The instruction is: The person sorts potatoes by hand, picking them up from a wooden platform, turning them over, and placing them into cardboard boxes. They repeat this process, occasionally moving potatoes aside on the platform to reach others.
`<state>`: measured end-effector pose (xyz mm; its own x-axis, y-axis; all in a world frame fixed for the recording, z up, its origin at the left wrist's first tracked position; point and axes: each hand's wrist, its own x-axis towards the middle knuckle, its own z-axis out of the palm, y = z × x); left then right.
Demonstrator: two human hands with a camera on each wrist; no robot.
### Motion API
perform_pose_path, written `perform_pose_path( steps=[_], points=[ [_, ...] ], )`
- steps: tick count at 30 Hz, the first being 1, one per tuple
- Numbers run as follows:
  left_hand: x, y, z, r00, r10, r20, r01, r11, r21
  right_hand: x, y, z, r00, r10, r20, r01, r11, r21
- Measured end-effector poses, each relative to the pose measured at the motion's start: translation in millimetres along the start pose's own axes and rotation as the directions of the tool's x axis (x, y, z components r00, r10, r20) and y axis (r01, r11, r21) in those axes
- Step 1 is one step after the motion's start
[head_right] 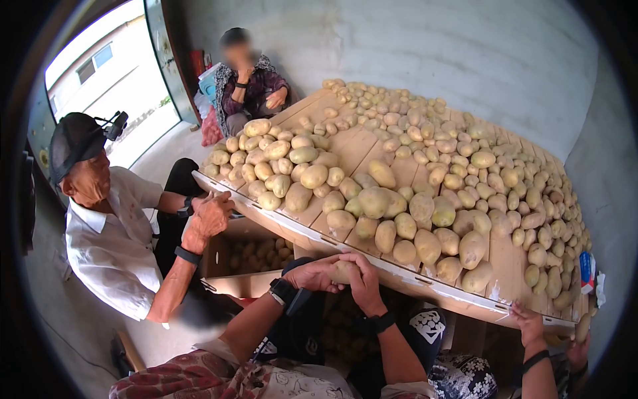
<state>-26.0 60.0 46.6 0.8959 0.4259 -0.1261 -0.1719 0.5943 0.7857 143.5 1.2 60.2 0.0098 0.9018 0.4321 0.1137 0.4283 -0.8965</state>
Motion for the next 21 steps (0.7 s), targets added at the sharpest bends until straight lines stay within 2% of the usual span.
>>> perform_pose_path(
  steps=[1,2,5,7,13,17,19,21],
  points=[
    [2.6,-1.1,-3.2,0.999,-0.01,0.031,0.013,0.996,-0.09,-1.6,1.6,0.3,0.999,0.048,0.0,-0.048,0.994,0.1],
    [5.1,-2.3,-4.9,0.998,-0.017,0.064,0.028,0.983,-0.18,-2.6,1.0,0.1,0.999,0.049,-0.001,-0.048,0.994,0.098],
    [4.4,-1.6,2.7,1.0,-0.006,-0.014,0.005,0.997,-0.074,-1.7,-2.1,1.9,0.996,0.091,-0.022,-0.088,0.989,0.117],
    [2.3,-1.0,6.0,0.999,0.02,-0.03,-0.023,0.997,-0.078,-3.9,-1.0,-1.3,0.954,0.3,-0.018,-0.274,0.892,0.359],
    [3.7,-3.3,-0.7,0.999,0.029,-0.026,-0.03,0.997,-0.072,-3.9,0.6,5.0,0.978,0.174,-0.114,-0.121,0.922,0.368],
    [6.1,-10.3,-7.9,0.999,0.047,0.011,-0.047,0.997,-0.069,-1.4,9.4,5.2,0.99,0.082,-0.116,-0.038,0.94,0.339],
    [7.0,-11.4,-12.7,0.997,0.076,0.016,-0.075,0.996,-0.048,-2.0,7.4,-1.5,0.987,0.152,0.044,-0.158,0.948,0.275],
    [8.2,-13.7,-14.1,0.994,0.104,0.025,-0.103,0.994,-0.031,-0.8,1.7,-2.0,0.994,0.102,0.043,-0.108,0.973,0.203]
  ],
)
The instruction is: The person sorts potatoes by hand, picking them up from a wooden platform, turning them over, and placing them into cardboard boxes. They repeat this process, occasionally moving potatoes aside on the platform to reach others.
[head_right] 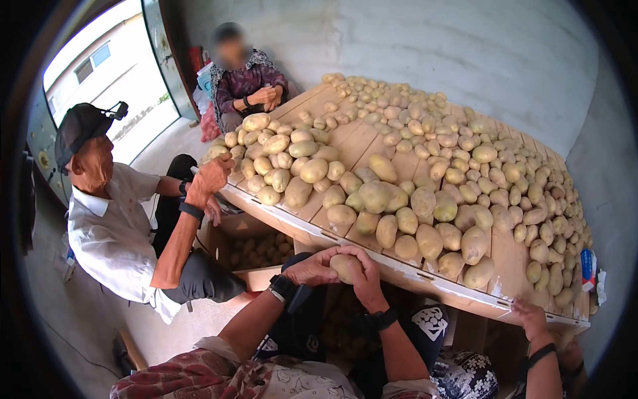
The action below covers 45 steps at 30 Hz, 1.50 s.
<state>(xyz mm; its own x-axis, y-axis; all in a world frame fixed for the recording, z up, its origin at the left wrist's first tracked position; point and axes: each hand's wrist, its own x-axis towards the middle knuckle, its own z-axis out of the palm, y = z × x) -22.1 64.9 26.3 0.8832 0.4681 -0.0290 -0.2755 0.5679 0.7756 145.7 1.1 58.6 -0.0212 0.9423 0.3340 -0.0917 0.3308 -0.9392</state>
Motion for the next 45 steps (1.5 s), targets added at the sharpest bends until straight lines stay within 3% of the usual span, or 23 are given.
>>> perform_pose_path(
  steps=[1,9,18,23,35,38,40,41,43,45],
  points=[
    [0.1,-1.7,0.5,1.0,0.017,-0.002,-0.017,1.0,0.003,-0.7,-0.6,-0.3,0.998,-0.056,0.014,0.057,0.996,-0.075],
    [1.3,1.0,3.7,0.998,-0.011,0.064,0.008,0.999,0.047,-4.4,-0.9,0.5,0.998,-0.05,0.035,0.052,0.997,-0.06],
    [-1.8,-2.5,1.1,0.994,-0.095,-0.053,0.095,0.995,0.006,-7.5,-5.0,0.4,1.0,-0.001,0.025,0.003,0.997,-0.073],
    [0.5,-4.8,-0.3,0.994,-0.09,-0.061,0.094,0.994,0.057,-9.2,-2.0,-2.0,0.999,-0.028,0.023,0.03,0.997,-0.065],
    [-2.1,-2.0,5.5,0.998,-0.026,-0.053,0.025,0.999,-0.021,-4.0,-4.3,0.8,0.996,-0.085,0.013,0.086,0.988,-0.126],
    [-3.3,-1.4,5.6,0.999,-0.005,-0.036,0.004,0.999,-0.035,-5.5,1.5,2.9,0.986,-0.163,-0.02,0.156,0.971,-0.181],
    [-3.4,2.7,6.8,1.0,0.009,-0.02,-0.01,1.0,-0.022,-5.9,-2.0,6.6,0.97,-0.241,-0.024,0.215,0.904,-0.37],
    [-3.7,3.7,8.2,1.0,0.026,-0.003,-0.026,1.0,-0.008,-5.8,-4.4,9.7,0.97,-0.241,-0.025,0.215,0.904,-0.37],
    [-3.7,6.9,16.2,1.0,0.012,-0.015,-0.013,1.0,-0.008,-6.8,-7.8,15.3,0.92,-0.385,0.072,0.36,0.761,-0.54],
    [-4.8,13.9,23.7,1.0,-0.002,-0.03,0.002,1.0,-0.004,-9.6,-2.2,19.1,0.932,-0.358,0.058,0.332,0.779,-0.532]
  ],
)
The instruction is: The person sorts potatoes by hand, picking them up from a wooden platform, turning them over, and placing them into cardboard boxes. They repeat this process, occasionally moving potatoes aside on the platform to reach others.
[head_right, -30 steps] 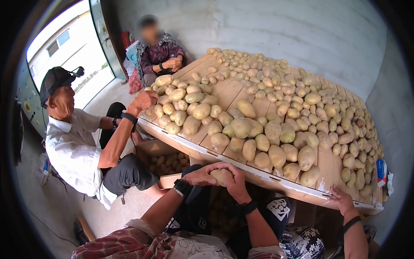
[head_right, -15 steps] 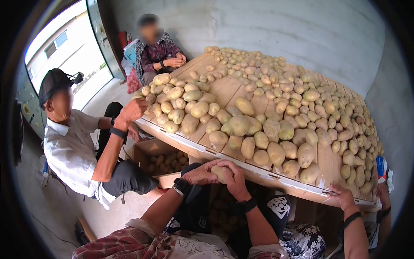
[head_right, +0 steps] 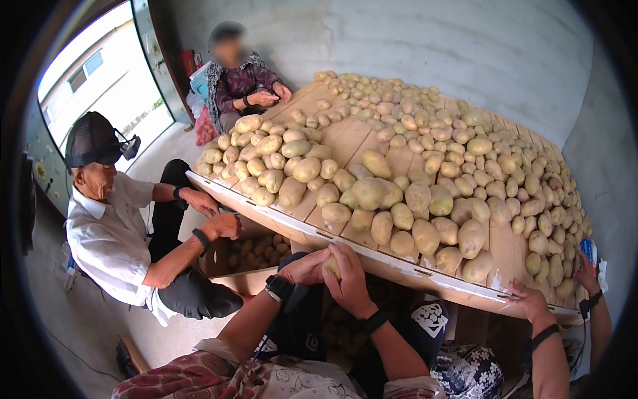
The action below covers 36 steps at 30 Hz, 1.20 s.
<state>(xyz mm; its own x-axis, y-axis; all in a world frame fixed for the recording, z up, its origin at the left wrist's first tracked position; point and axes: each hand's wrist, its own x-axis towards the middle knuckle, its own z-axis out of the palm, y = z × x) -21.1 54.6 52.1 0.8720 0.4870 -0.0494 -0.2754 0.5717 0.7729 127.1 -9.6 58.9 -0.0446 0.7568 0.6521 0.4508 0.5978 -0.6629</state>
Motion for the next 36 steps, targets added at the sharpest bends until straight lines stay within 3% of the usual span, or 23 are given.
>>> perform_pose_path(
  steps=[2,5,8,10,20,36],
  points=[
    [-2.3,2.9,2.7,0.992,-0.082,-0.091,0.08,0.996,-0.026,0.5,0.9,1.4,0.999,0.036,0.008,-0.036,0.999,0.012],
    [0.3,-3.2,2.1,0.992,-0.102,-0.078,0.104,0.994,0.025,-0.9,4.2,-4.7,0.991,0.082,0.104,-0.089,0.994,0.062],
    [0.9,-4.5,-3.1,0.999,-0.025,-0.028,0.028,0.992,0.123,5.6,0.9,-6.8,0.985,0.104,0.136,-0.094,0.992,-0.082],
    [0.5,-6.0,-6.5,0.998,-0.042,-0.046,0.047,0.993,0.106,4.0,0.0,-6.9,0.956,0.233,0.179,-0.24,0.971,0.019],
    [-1.4,-6.8,-11.5,0.993,-0.104,-0.056,0.108,0.99,0.09,-0.6,-0.7,2.3,0.971,0.204,0.122,-0.208,0.978,0.022],
    [0.5,-9.6,-12.1,0.997,-0.056,-0.05,0.057,0.998,0.021,2.4,0.9,3.6,0.979,0.176,0.098,-0.179,0.984,0.021]
  ],
)
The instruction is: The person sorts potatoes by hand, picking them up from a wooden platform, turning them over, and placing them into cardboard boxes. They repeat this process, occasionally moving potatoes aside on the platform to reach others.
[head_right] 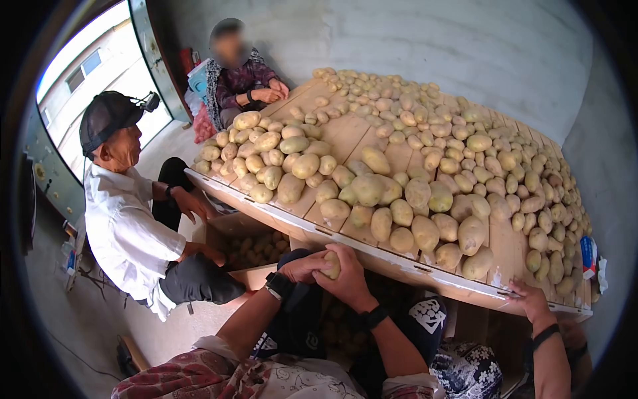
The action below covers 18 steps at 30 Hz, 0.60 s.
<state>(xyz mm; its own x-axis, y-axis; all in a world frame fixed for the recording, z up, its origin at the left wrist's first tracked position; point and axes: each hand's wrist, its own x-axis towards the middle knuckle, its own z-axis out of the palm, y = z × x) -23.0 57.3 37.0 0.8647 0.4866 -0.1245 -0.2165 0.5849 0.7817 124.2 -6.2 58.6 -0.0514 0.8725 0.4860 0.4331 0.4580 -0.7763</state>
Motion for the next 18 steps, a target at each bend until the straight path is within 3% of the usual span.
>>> perform_pose_path(
  steps=[9,14,17,18],
  points=[
    [-2.5,4.4,3.5,0.999,-0.02,-0.04,0.02,1.0,-0.001,3.4,1.5,-8.6,0.996,-0.041,0.078,0.043,0.999,-0.022],
    [-0.9,5.0,-3.0,0.989,-0.13,-0.068,0.131,0.991,0.013,3.7,4.7,-11.6,0.991,-0.049,0.126,0.053,0.998,-0.025],
    [-4.8,15.1,23.7,1.0,-0.016,0.001,0.016,0.998,-0.067,4.4,4.3,-16.7,0.994,-0.073,0.082,0.071,0.997,0.02],
    [-4.6,15.8,22.7,1.0,-0.016,0.001,0.016,0.998,-0.068,5.0,4.2,-18.7,0.992,0.066,0.106,-0.088,0.972,0.219]
  ],
)
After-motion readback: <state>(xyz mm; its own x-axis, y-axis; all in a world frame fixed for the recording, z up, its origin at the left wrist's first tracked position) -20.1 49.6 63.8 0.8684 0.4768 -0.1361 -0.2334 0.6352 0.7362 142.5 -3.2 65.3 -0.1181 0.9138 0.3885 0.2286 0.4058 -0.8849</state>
